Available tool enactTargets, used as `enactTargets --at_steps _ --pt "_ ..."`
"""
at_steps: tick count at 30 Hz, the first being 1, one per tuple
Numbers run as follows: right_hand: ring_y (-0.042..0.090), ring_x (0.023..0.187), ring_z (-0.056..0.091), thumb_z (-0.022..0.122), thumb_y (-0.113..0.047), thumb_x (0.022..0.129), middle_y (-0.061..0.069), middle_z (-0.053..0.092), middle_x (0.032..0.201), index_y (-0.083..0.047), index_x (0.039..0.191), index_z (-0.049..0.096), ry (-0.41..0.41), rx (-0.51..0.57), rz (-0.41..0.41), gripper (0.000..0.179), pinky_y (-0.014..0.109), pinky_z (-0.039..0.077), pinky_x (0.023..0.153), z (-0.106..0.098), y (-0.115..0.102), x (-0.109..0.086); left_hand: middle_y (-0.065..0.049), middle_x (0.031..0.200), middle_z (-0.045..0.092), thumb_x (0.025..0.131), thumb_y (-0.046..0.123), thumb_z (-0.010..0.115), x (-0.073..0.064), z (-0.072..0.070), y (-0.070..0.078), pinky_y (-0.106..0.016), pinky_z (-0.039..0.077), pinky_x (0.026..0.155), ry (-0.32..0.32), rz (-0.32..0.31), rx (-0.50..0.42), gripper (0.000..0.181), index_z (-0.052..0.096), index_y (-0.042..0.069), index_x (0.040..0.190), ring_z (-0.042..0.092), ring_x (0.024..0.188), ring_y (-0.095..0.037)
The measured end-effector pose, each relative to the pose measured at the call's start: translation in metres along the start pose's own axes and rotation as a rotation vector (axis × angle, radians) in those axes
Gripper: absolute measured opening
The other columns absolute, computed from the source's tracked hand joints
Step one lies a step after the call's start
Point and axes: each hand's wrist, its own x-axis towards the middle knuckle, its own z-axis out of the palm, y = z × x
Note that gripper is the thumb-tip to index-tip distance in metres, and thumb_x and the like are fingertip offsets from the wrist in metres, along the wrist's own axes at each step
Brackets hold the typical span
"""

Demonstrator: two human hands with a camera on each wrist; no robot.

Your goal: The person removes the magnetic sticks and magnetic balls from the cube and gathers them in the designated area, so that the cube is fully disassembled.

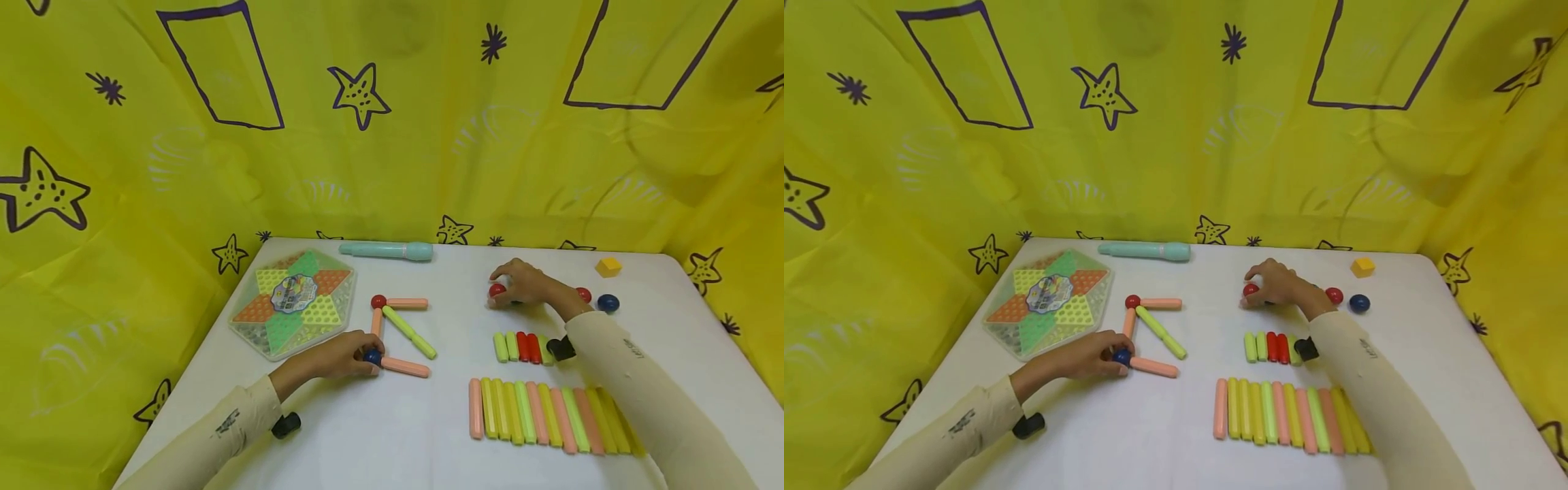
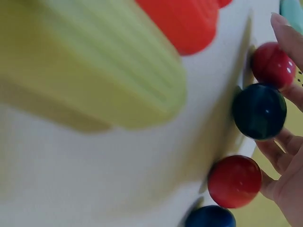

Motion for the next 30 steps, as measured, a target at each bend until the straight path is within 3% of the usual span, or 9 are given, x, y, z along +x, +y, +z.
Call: enactTargets --at_steps 9,14,17,22,25,30 --pt "0.048 0.132 0.037 0.082 -0.034 0.084 0.031 0.04 0.141 0.0 0.135 0.058 0.05 0.063 -0.014 0.065 0.068 0.03 0.108 -0.016 -0.003 -0.014 -0.003 0.108 0.06 0.095 0.025 0.071 0.0 0.001 -0.002 -0.027 0.048 0.08 0.001 0.005 -0.001 0.029 0.062 0.014 0.121 0.054 0.091 -0.012" --pt "0.044 0.123 0.05 0.077 -0.026 0.09 0.027 0.048 0.136 0.002 0.132 0.059 0.108 0.109 -0.107 0.053 0.059 0.043 0.102 -0.013 -0.032 -0.018 -0.001 0.107 0.06 0.095 0.025 0.071 0.0 0.001 0.0 -0.027 0.048 0.081 0.0 -0.005 0.0 0.028 0.062 0.015 0.121 0.055 0.092 -0.012" --pt "0.033 0.103 0.062 0.073 -0.026 0.093 0.02 0.062 0.121 0.001 0.125 0.063 0.066 0.111 -0.18 0.043 0.045 0.053 0.087 0.0 -0.061 -0.018 -0.002 0.108 0.06 0.095 0.024 0.071 0.0 0.0 0.0 -0.027 0.048 0.081 0.006 0.01 -0.005 0.028 0.062 0.014 0.12 0.055 0.092 -0.012" --pt "0.015 0.084 0.061 0.075 -0.032 0.091 0.002 0.07 0.096 -0.006 0.114 0.068 -0.101 0.08 -0.244 0.035 0.03 0.05 0.073 0.039 -0.108 -0.015 -0.003 0.108 0.06 0.095 0.025 0.071 -0.002 0.002 -0.002 -0.026 0.048 0.08 0.004 0.012 -0.014 0.028 0.062 0.013 0.119 0.055 0.092 -0.012" --pt "0.011 0.078 0.058 0.079 -0.037 0.087 -0.004 0.066 0.086 -0.01 0.108 0.07 -0.154 0.042 -0.209 0.035 0.028 0.046 0.068 0.063 -0.13 -0.012 -0.001 0.107 0.06 0.095 0.025 0.071 -0.003 0.004 -0.001 -0.026 0.048 0.08 0.001 -0.008 -0.009 0.028 0.063 0.015 0.119 0.054 0.091 -0.012" --pt "0.012 0.07 0.056 0.084 -0.038 0.081 -0.005 0.062 0.076 -0.014 0.099 0.07 -0.129 -0.008 -0.106 0.033 0.029 0.044 0.062 0.083 -0.154 -0.007 -0.002 0.107 0.06 0.096 0.025 0.071 -0.001 0.001 0.002 -0.027 0.047 0.079 0.001 -0.008 0.003 0.028 0.063 0.014 0.12 0.054 0.091 -0.012"
